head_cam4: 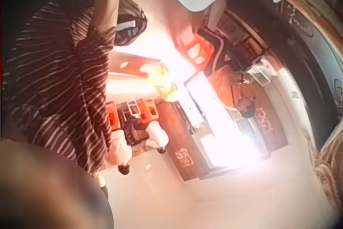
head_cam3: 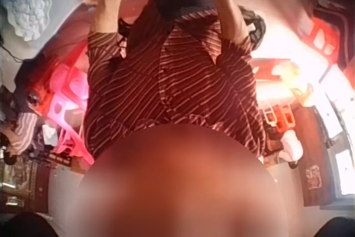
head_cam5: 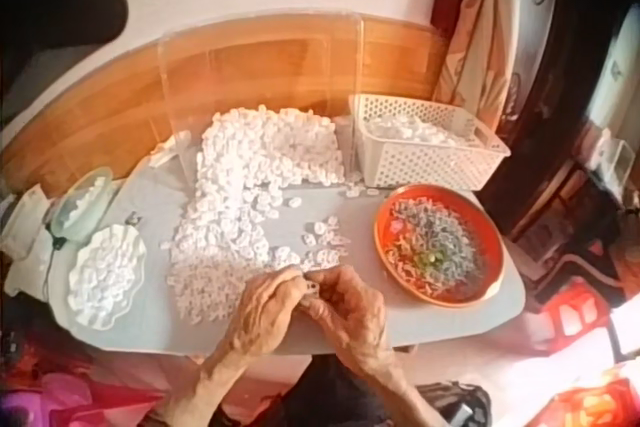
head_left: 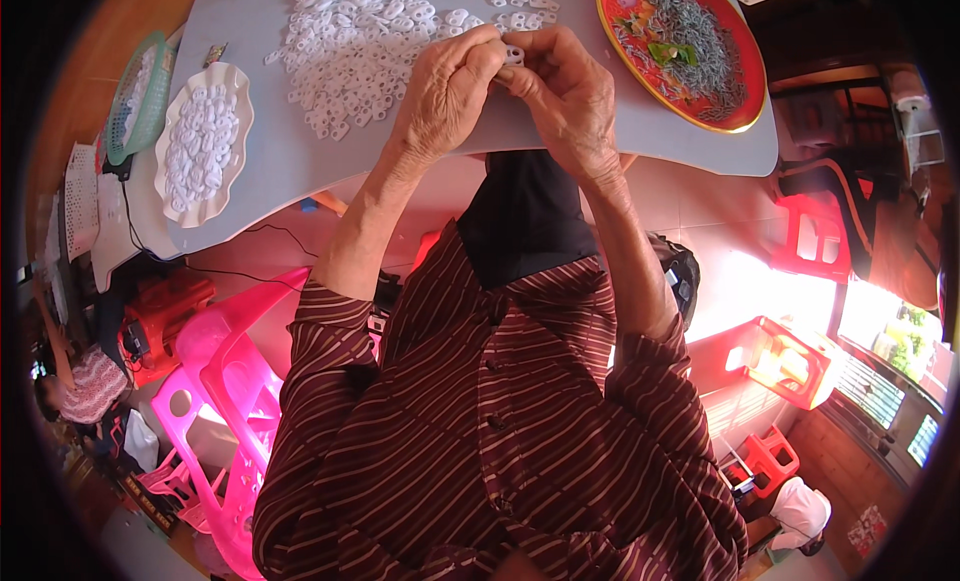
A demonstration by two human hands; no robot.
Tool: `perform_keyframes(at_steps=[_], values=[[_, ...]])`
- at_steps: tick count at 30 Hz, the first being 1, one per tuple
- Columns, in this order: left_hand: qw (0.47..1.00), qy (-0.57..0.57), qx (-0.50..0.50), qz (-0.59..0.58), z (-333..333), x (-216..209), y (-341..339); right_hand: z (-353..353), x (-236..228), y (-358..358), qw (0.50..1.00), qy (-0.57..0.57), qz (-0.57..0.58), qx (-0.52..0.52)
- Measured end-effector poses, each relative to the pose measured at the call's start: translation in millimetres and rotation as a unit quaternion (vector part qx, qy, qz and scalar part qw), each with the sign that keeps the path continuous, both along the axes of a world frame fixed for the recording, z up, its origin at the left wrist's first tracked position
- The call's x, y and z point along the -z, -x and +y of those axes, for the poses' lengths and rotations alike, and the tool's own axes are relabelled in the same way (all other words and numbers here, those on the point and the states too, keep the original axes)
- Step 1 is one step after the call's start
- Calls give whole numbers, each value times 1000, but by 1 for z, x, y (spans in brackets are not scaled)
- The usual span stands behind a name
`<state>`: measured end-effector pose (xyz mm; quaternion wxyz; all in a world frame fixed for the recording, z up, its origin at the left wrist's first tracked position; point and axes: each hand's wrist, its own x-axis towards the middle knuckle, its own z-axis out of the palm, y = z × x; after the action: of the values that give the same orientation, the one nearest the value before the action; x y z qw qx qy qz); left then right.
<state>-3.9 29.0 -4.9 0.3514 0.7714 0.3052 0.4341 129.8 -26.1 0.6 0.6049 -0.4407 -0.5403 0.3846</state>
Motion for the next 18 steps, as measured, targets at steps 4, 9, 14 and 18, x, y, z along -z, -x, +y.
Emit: perform_keyframes(at_steps=[4, 9, 14, 18], values=[[999, 35, 10, -30, -4, -7, -2, 0, 3, -2, 998, -28, -58, 25], [998, 58, 31, -25, -5, -9, -1, -1, 3, -2, 996, -37, -69, 36], [993, 105, 38, -25, -7, -16, -3, -3, 0, 0, 995, -42, -76, 55], [995, 92, 44, -9, -1, -9, 0, 0, 3, 2, 995, -52, -70, 51]])
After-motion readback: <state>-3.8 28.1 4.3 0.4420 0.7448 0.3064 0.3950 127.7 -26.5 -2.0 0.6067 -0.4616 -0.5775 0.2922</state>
